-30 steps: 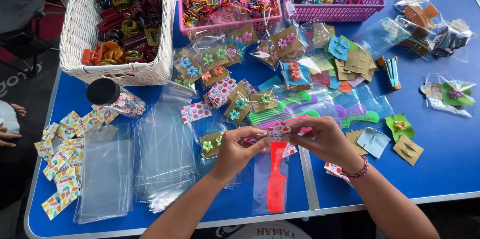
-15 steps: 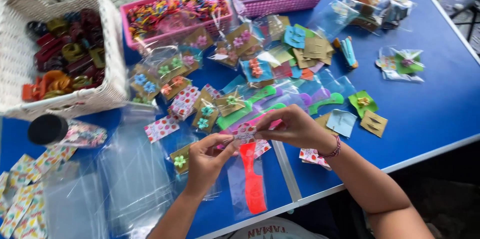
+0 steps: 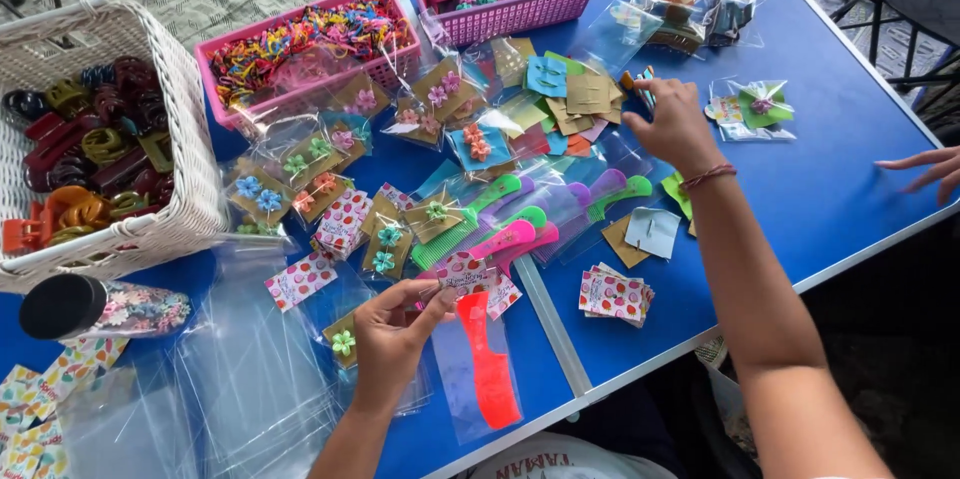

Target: Packaging various hair accessories like combs and clips into plastic bags and stapling them with labels.

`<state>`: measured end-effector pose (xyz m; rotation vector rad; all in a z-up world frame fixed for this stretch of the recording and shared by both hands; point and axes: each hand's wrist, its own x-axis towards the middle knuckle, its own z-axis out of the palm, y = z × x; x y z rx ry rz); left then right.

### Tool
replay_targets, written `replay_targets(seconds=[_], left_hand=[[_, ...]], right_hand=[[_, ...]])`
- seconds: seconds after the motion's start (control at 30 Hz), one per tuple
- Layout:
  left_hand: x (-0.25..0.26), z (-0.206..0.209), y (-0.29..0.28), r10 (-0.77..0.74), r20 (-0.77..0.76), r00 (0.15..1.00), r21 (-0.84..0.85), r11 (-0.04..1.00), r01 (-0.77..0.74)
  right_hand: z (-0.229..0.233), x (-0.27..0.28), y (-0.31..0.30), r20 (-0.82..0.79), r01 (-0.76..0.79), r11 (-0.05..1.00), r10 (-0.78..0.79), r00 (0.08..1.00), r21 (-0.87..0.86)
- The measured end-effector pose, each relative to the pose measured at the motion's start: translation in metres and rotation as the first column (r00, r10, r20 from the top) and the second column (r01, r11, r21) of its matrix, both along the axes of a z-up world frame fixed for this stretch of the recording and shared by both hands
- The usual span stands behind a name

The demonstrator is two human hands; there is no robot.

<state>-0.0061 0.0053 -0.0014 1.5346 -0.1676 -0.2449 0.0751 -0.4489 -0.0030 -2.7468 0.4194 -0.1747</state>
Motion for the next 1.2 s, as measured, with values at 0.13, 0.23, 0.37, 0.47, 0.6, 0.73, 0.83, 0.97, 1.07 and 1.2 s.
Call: replay_targets(seconds=[0.13, 0.23, 0.37, 0.47, 0.6, 0.73, 0.83, 0.97, 1.07, 1.2], left_hand=[[0.002, -0.003, 0.0, 0.013, -0.053, 0.999, 0.011, 1.0, -0.012], [0.004, 0.0, -0.003, 0.021, -0.055, 0.998, -0.012, 1.0, -0.021], [0.004, -0.004, -0.003, 0.026, -0.07, 0.997, 0.036, 0.999, -0.023], [0.004, -0.013, 0.0, 0.026, -0.092, 0.995, 0.045, 0.999, -0.022], [0.006, -0.022, 0.001, 0.018, -0.074, 0.997, 0.04, 0.999, -0.016], [0.007, -0.018, -0.001, 0.019, -0.047, 0.999, 0.041, 0.999, -0.017], [0.007, -0.015, -0.001, 0.04, -0.034, 0.999, 0.04, 0.998, -0.038], [0.01, -0.016, 0.001, 0.028, -0.057, 0.998, 0.023, 0.999, -0.027], [0.012, -0.026, 0.007, 0.016, -0.116, 0.993, -0.015, 1.0, -0.018], [0.014, -0.036, 0.012, -0.033, -0.15, 0.988, -0.083, 0.996, 0.02]], right_hand=[[-0.026, 0.0, 0.002, 0.075, 0.044, 0.998, -0.041, 0.996, -0.037], [-0.03, -0.002, -0.005, 0.162, 0.012, 0.999, -0.005, 0.987, -0.041], [-0.036, -0.002, -0.014, 0.206, 0.035, 0.999, -0.028, 0.978, -0.032], [-0.042, -0.002, -0.022, 0.207, 0.052, 0.998, -0.047, 0.977, -0.017], [-0.045, 0.0, -0.026, 0.217, 0.08, 0.997, -0.074, 0.973, -0.021], [-0.042, -0.001, -0.027, 0.245, 0.083, 0.996, -0.077, 0.966, -0.017], [-0.045, 0.0, -0.028, 0.243, 0.082, 0.997, -0.08, 0.967, 0.001], [-0.044, 0.0, -0.027, 0.259, 0.08, 0.996, -0.085, 0.962, 0.029], [-0.037, -0.004, -0.022, 0.244, 0.068, 0.995, -0.083, 0.966, 0.071], [-0.035, -0.004, -0.015, 0.219, 0.048, 0.995, -0.067, 0.973, 0.092]])
